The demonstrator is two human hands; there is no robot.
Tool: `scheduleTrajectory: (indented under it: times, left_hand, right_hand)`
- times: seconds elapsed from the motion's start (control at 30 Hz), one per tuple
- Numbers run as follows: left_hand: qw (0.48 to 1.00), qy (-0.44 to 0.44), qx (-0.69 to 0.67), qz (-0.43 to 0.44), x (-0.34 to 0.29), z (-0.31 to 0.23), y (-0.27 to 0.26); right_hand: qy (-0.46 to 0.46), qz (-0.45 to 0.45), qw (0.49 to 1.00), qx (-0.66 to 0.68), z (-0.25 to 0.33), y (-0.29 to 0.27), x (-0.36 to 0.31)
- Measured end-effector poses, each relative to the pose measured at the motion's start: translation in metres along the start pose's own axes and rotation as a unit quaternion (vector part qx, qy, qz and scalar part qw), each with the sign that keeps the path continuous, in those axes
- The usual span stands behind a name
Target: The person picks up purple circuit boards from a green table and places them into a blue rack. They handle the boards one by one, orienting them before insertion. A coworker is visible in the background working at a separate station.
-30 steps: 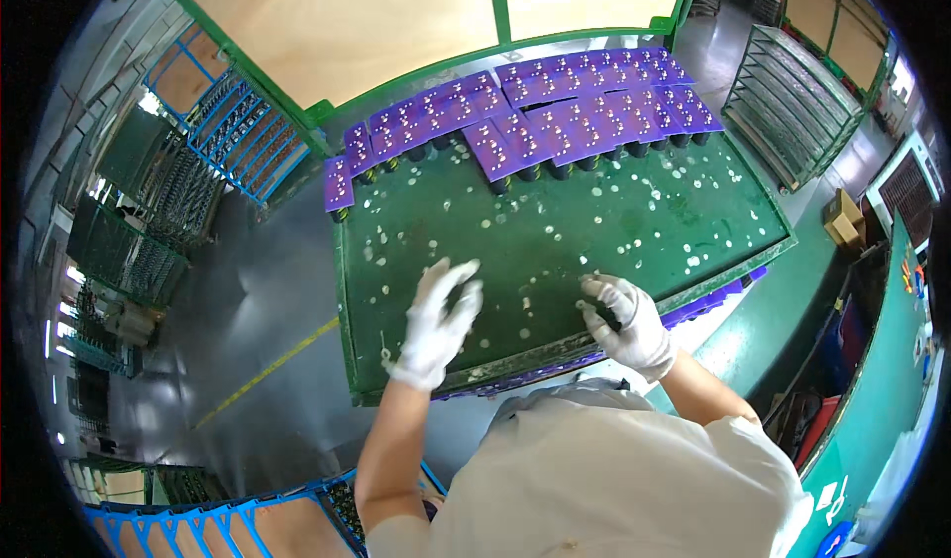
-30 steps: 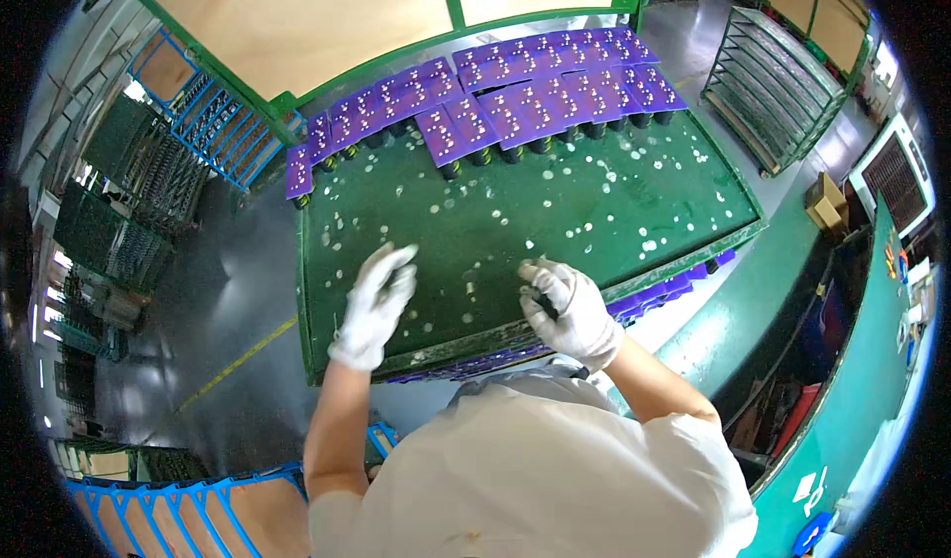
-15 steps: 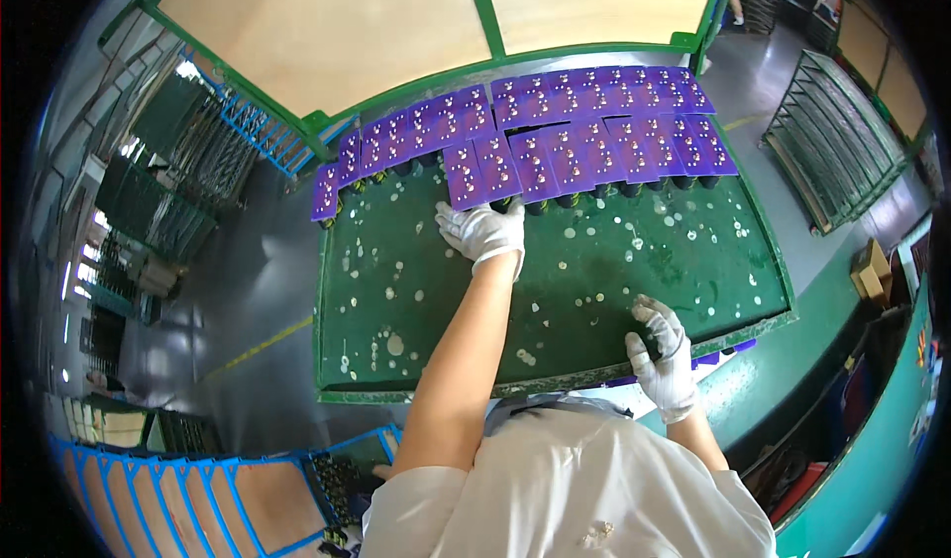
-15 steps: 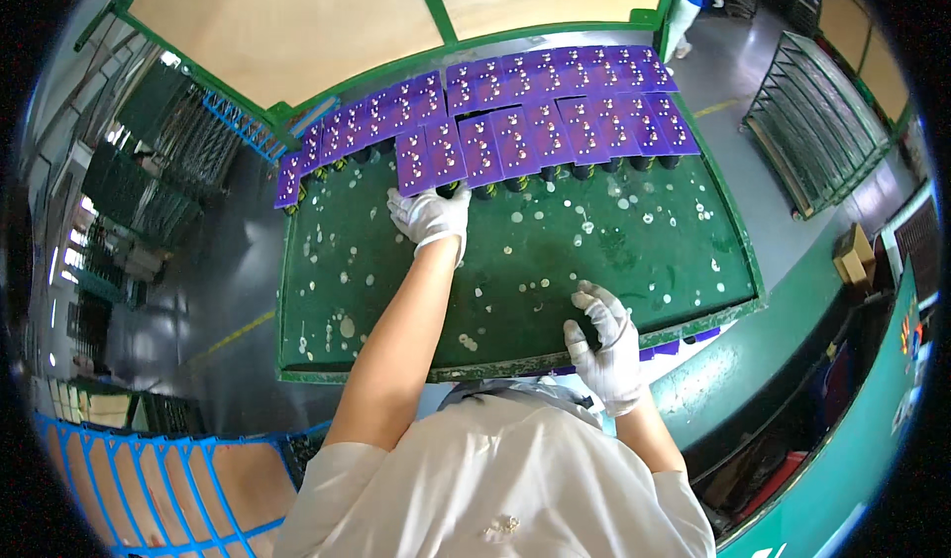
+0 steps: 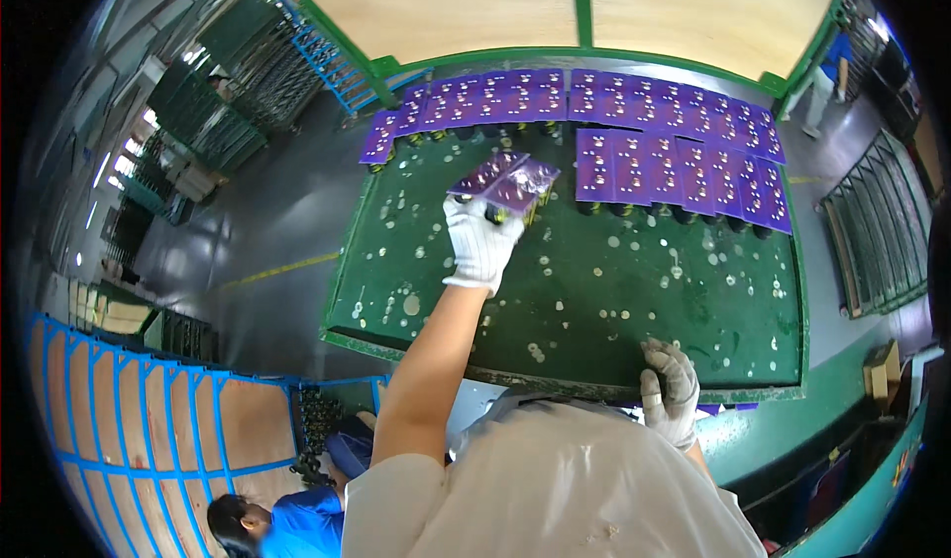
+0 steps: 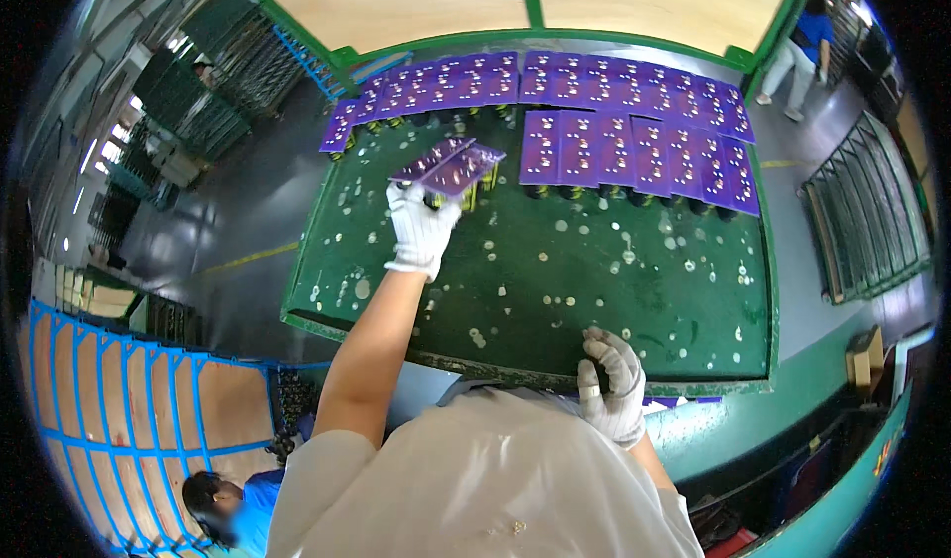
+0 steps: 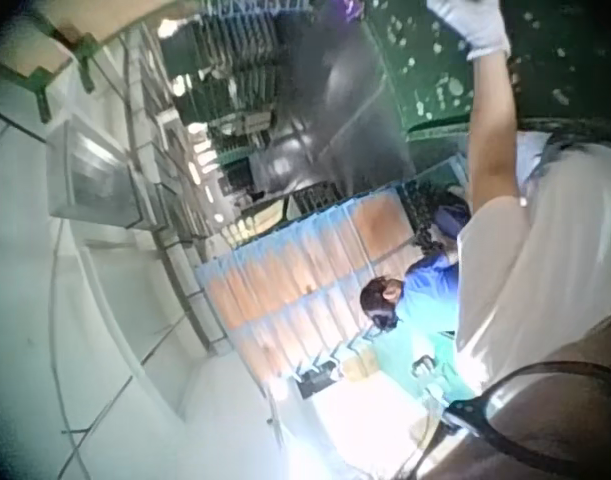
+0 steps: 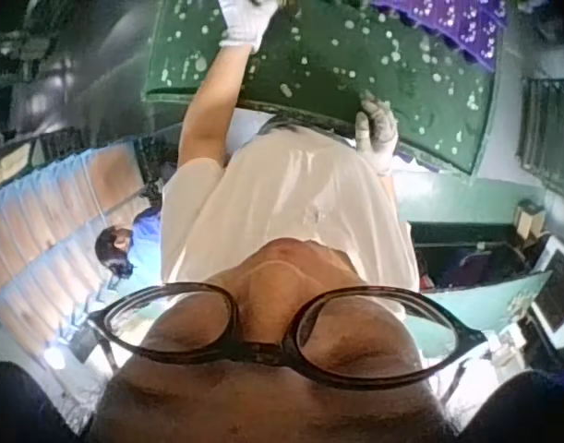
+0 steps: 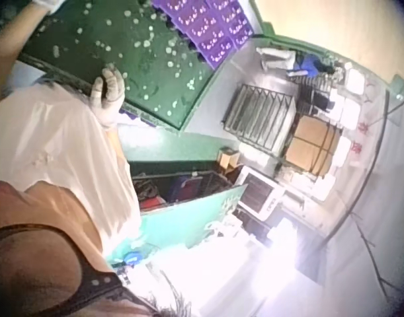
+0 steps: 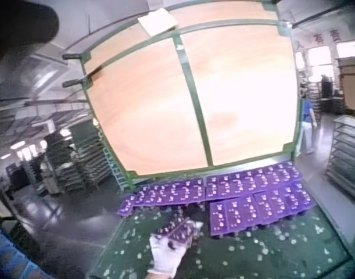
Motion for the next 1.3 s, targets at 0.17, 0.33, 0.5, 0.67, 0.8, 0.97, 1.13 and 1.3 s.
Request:
scheduleTrajectory:
  times: [0.17, 0.33, 0.5, 0.67, 0.8, 0.97, 1.13, 1.3]
  left_hand:
    - [0.983, 0.125, -0.107, 0.084, -0.032, -0.035, -0.086]
    - [0.769, -0.159, -0.619, -0.009, -0.086, 0.033, -0.128]
    - [0.830, -0.171, -0.497, -0.186, -0.105, 0.078, -0.207]
    - [0.740, -0.197, -0.585, -0.267, -0.122, 0.137, -0.243]
    - [0.746, -0.200, -0.538, -0.337, -0.137, 0.174, -0.285]
    - [0.717, -0.209, -0.536, -0.393, -0.164, 0.222, -0.313]
    - [0.758, -0.213, -0.456, -0.415, -0.183, 0.257, -0.346]
    - [0.727, -0.209, -0.552, -0.350, -0.193, 0.285, -0.363]
  right_hand:
    - [-0.010, 0.020, 1.000, -0.014, 0.007, 0.012, 0.001]
    - [0.021, 0.058, 0.996, 0.069, 0.006, 0.036, 0.018]
    - [-0.037, 0.106, 0.992, 0.063, 0.039, 0.094, 0.026]
    - [-0.071, 0.138, 0.983, 0.098, 0.053, 0.155, 0.024]
    - [-0.117, 0.171, 0.977, 0.059, 0.091, 0.200, 0.029]
    - [-0.120, 0.226, 0.964, 0.074, 0.114, 0.261, 0.027]
    - [-0.127, 0.260, 0.952, 0.104, 0.135, 0.311, 0.023]
    - [-0.173, 0.290, 0.937, 0.088, 0.153, 0.352, 0.015]
Point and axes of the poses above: each hand's wrist, its own x-axis towards the middle knuckle, its own y-axis out of the palm, z = x × y, the point moved 10 cm from there along x, towards the middle knuckle, and after that the axes turned 7 degrees about x, right-handed, at the moved point
